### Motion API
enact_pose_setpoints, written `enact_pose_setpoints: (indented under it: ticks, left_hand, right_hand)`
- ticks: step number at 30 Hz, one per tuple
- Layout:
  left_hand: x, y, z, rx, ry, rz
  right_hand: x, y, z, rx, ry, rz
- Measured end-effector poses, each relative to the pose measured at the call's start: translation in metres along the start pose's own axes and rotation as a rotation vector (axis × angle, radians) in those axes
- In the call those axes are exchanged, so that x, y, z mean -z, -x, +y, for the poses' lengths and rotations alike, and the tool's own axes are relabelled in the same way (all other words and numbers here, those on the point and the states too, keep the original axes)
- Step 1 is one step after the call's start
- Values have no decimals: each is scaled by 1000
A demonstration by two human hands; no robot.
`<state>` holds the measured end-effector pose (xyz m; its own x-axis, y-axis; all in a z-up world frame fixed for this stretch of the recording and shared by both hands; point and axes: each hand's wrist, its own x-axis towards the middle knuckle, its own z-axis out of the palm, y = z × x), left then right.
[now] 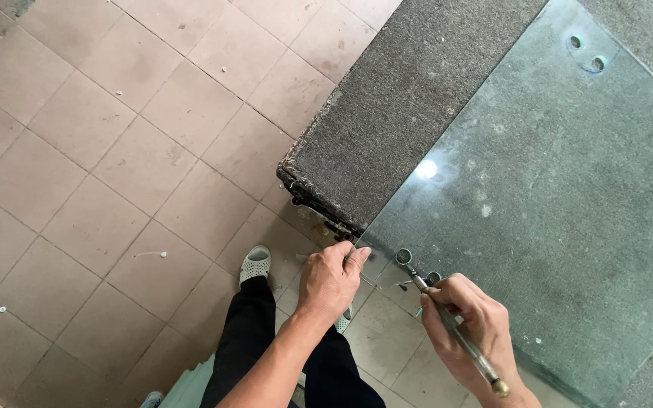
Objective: The person uses a manual glass cutter to score curved lines on a glass sheet and then uses pliers to carefully snap off the excess pieces.
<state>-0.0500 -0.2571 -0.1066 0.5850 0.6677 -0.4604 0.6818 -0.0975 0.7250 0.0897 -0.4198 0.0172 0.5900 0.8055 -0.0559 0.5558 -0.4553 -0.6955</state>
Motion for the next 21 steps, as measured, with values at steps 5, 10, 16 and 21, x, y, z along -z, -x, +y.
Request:
enact_pose_setpoints:
  ticks: [5, 10, 16, 21]
  left_hand:
    - [-4, -3, 0, 2, 22, 4]
    - [1, -4, 5, 66, 2, -49]
    - [-5, -10, -1, 60, -34, -17]
    - [9, -8, 12, 87, -35, -77]
  right_hand:
    - [-4, 3, 5, 60, 61, -11]
    - [-6, 1, 2, 63, 0, 2]
    - [-9, 16, 18, -3, 88, -23]
    - [10, 89, 10, -161, 166, 127]
